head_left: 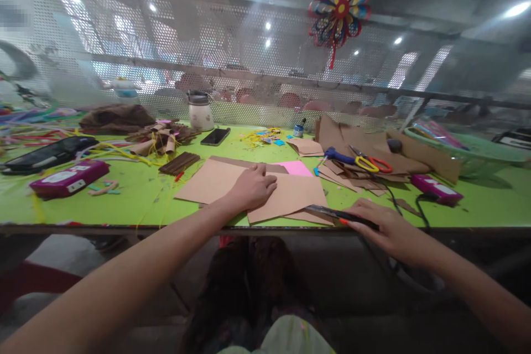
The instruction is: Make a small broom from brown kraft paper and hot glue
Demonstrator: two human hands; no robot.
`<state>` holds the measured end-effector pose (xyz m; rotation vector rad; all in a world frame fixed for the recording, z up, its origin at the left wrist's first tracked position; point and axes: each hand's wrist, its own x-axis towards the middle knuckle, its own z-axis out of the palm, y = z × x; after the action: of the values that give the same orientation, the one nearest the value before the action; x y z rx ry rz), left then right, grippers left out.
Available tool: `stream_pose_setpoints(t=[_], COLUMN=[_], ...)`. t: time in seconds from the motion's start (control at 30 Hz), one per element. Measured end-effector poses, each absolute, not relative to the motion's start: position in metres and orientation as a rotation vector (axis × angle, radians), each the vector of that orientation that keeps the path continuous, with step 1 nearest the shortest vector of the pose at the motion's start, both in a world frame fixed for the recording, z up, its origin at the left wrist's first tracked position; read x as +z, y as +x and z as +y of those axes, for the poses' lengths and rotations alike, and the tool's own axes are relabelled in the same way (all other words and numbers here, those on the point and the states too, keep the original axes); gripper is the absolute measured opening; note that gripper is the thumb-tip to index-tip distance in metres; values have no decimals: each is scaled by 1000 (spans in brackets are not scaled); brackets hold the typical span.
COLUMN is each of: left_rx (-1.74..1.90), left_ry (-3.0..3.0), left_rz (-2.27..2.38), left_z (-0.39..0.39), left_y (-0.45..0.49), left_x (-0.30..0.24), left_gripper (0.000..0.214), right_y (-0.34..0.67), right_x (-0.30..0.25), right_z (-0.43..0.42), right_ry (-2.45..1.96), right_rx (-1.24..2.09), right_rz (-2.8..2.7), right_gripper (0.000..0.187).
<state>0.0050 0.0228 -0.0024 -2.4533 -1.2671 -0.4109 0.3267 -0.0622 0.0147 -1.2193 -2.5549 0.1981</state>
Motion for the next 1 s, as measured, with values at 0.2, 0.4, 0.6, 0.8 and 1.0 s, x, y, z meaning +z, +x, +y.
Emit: stream_pose_setpoints(t=[0.2, 0.4, 0.6, 0.8, 1.0], left_rx=[-415, -426, -454, -435, -411], left_ry=[-2450, -2441, -2421, -2419, -2425], left_rz=[-1259, -1286, -1325, -1289, -1279], left_z=[22, 24, 27, 24, 23], left_y=[5, 5, 4, 5, 5], left_x=[-2, -5, -8, -5, -7], left_gripper=[40, 40, 37, 37, 40], right_y=[299, 288, 300, 276, 257], right_x=[11, 11, 14, 11, 16], right_z=[-62, -67, -76, -82, -71], right_ry=[-1265, -1247, -1261, -1229, -1057], right_rx=[190, 229, 262, 270, 396], right_rz=[-2533, -2532, -2521, -2538, -2594], right_gripper=[30, 29, 29, 29, 30])
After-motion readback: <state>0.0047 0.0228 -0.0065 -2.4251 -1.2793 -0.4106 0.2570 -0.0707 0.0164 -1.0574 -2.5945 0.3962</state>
